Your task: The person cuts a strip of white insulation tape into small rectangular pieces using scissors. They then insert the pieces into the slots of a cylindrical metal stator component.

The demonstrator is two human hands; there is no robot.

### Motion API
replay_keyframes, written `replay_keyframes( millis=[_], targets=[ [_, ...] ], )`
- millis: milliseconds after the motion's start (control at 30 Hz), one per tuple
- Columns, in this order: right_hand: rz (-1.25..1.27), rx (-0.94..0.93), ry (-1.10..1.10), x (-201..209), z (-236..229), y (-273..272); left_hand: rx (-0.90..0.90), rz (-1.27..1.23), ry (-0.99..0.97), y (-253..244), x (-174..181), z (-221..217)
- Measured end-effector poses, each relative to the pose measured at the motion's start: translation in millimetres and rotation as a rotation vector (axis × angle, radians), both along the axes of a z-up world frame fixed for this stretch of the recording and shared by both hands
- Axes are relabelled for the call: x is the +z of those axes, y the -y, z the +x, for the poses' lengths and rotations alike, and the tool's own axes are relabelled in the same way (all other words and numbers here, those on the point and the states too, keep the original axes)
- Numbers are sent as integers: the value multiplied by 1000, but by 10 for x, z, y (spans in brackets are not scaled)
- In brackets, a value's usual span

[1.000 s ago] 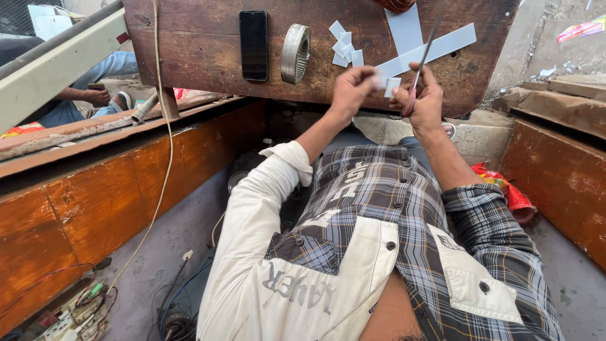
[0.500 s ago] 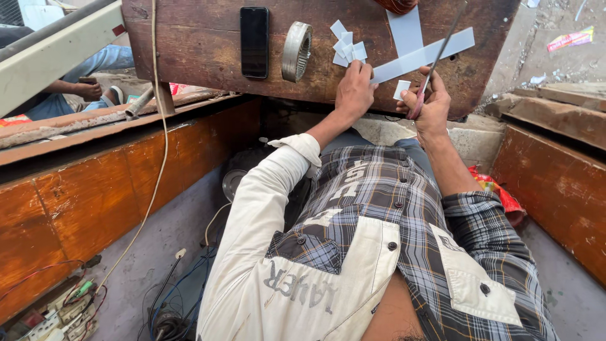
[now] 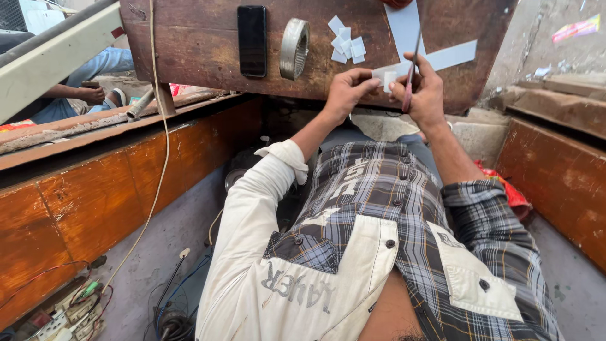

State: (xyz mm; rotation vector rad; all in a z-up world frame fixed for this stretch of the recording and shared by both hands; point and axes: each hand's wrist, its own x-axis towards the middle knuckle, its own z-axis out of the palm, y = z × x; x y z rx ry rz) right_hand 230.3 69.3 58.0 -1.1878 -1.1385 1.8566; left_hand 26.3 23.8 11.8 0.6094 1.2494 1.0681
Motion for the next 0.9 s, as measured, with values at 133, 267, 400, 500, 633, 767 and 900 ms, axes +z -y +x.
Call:
replay_keyframes(
  millis=[133,267,400,500,633,767,900],
  targets=[
    [0,113,21,16,-71,-70,38,-104,158,134,-39,-80],
    [-41,159,40,18,-193,-83,69,-98,159,177,-141,-102],
    [117,168,219,12,-242,-31,107,-82,133,197,-288,-87],
    [110,160,372,0,-67,151,142,-58,52,177,-395,-102],
    [-179,281,230,-58,337,638,200,-111,-5,128,-458,-181],
    [-563,390,97,-266,469,800,198,-146,-44,81,-445,-242],
    [-546,312,-19,-418,262,713,181,-174,-18,35,-388,-222]
  ],
)
